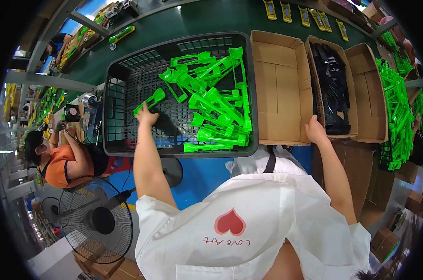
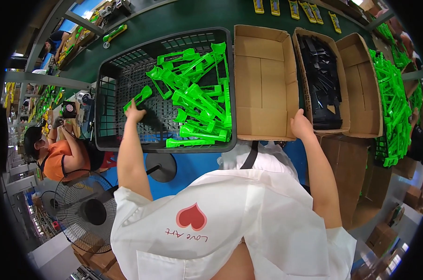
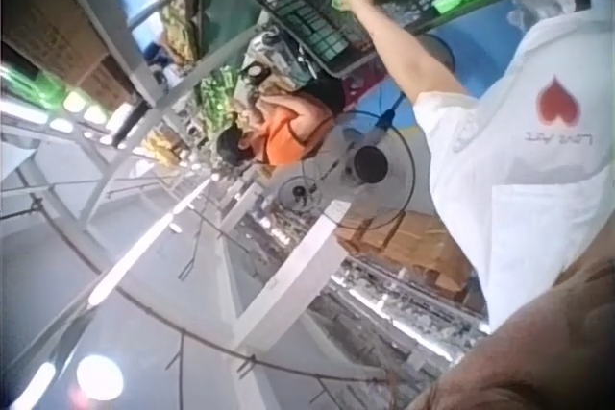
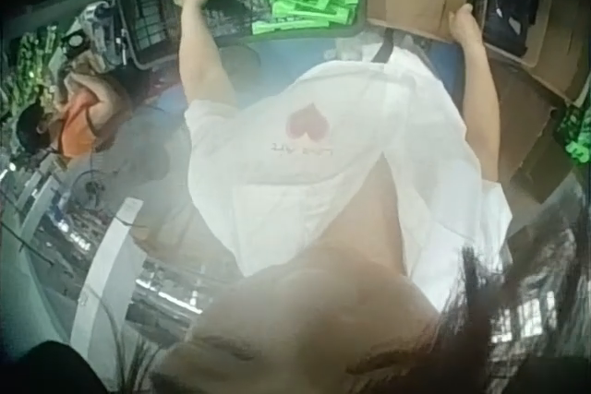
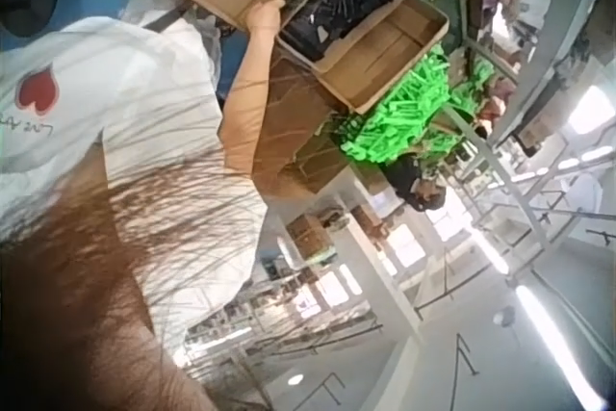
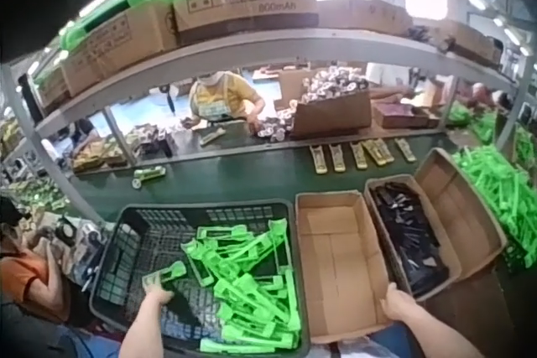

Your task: Manually insert black plastic panels into green plastic frames on an industrial assembly line.

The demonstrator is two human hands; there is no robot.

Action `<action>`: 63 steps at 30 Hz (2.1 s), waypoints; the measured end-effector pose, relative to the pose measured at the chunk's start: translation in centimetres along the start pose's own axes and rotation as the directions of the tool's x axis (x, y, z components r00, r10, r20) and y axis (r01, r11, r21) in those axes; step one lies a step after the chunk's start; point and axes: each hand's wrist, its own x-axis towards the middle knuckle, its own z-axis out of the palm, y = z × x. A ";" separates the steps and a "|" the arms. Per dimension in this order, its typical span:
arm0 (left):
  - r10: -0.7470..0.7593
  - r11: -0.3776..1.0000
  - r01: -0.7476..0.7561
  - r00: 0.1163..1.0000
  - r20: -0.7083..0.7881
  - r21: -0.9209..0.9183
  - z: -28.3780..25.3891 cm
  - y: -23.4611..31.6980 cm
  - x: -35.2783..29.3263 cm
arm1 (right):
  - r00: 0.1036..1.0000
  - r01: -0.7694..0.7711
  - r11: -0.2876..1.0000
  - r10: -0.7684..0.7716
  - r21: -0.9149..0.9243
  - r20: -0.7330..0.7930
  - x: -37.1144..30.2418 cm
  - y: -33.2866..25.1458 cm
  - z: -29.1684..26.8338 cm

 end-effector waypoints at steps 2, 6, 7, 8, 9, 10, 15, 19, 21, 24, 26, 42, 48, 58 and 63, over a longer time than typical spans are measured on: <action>0.072 0.977 -0.060 0.996 0.055 -0.203 -2.9 7.0 -3.3 | 0.998 -0.067 0.998 0.067 -0.008 0.005 -0.3 0.9 0.2; 0.368 0.625 -0.099 0.912 0.181 -0.775 -1.8 11.5 -6.7 | 0.999 -0.002 1.000 0.003 0.019 -0.044 -0.2 -0.2 0.1; 0.452 0.647 -0.138 0.861 0.232 -0.750 -3.0 12.9 -8.1 | 0.999 -0.011 1.000 0.012 0.021 -0.053 -0.1 -0.4 0.0; 0.463 0.632 -0.159 0.862 0.205 -0.758 -2.9 13.4 -9.0 | 1.000 -0.028 1.000 0.028 0.011 -0.014 0.0 -0.8 -0.2; 0.504 0.636 -0.159 0.827 0.250 -0.755 -4.0 13.9 -10.1 | 0.998 -0.055 0.998 0.055 0.002 0.026 0.0 -0.9 -0.2; 0.513 0.609 -0.136 0.819 0.257 -0.781 -5.1 14.2 -10.9 | 0.998 -0.061 0.998 0.061 0.002 0.013 0.0 -0.8 -0.1; 0.450 0.290 -0.011 0.884 0.126 -0.957 -6.5 12.4 -10.8 | 0.997 -0.078 0.997 0.078 0.017 0.013 -0.1 -0.5 -0.2; 0.277 0.691 -0.251 0.958 -0.073 -0.677 -2.8 11.5 -6.9 | 0.996 -0.081 0.996 0.080 0.038 0.024 -0.1 -0.8 -0.5; 0.331 0.661 -0.049 0.914 0.233 -0.748 -2.6 12.8 -8.2 | 0.998 -0.055 0.997 0.055 0.046 0.000 0.1 -0.4 -0.1; 0.362 0.565 0.030 0.889 0.281 -0.825 -2.6 13.5 -9.7 | 0.995 -0.068 0.996 0.064 0.064 0.070 0.3 -0.5 -0.4; 0.287 0.485 -0.022 0.948 0.136 -0.874 -2.3 12.8 -8.8 | 0.995 -0.031 0.999 0.028 0.022 0.099 0.0 -0.4 -1.3; 0.437 -0.029 -0.259 0.865 -0.245 -0.965 -9.2 27.7 -25.6 | 0.839 0.008 1.000 -0.011 -0.008 -0.544 12.1 12.9 -4.7; 0.499 0.036 -0.204 0.852 -0.159 -0.978 -10.1 31.3 -28.6 | 0.892 0.111 0.984 -0.038 0.138 -0.451 10.2 12.3 -5.0; 0.288 0.139 -0.436 0.877 -0.385 -0.889 -11.6 28.9 -26.5 | 0.996 0.087 0.109 -0.044 0.990 -0.082 3.0 7.7 -7.8; 0.385 -0.500 0.152 0.921 -0.061 -0.853 -10.6 26.0 -23.7 | 0.951 0.135 -0.082 -0.269 0.987 -0.152 0.6 2.9 -10.3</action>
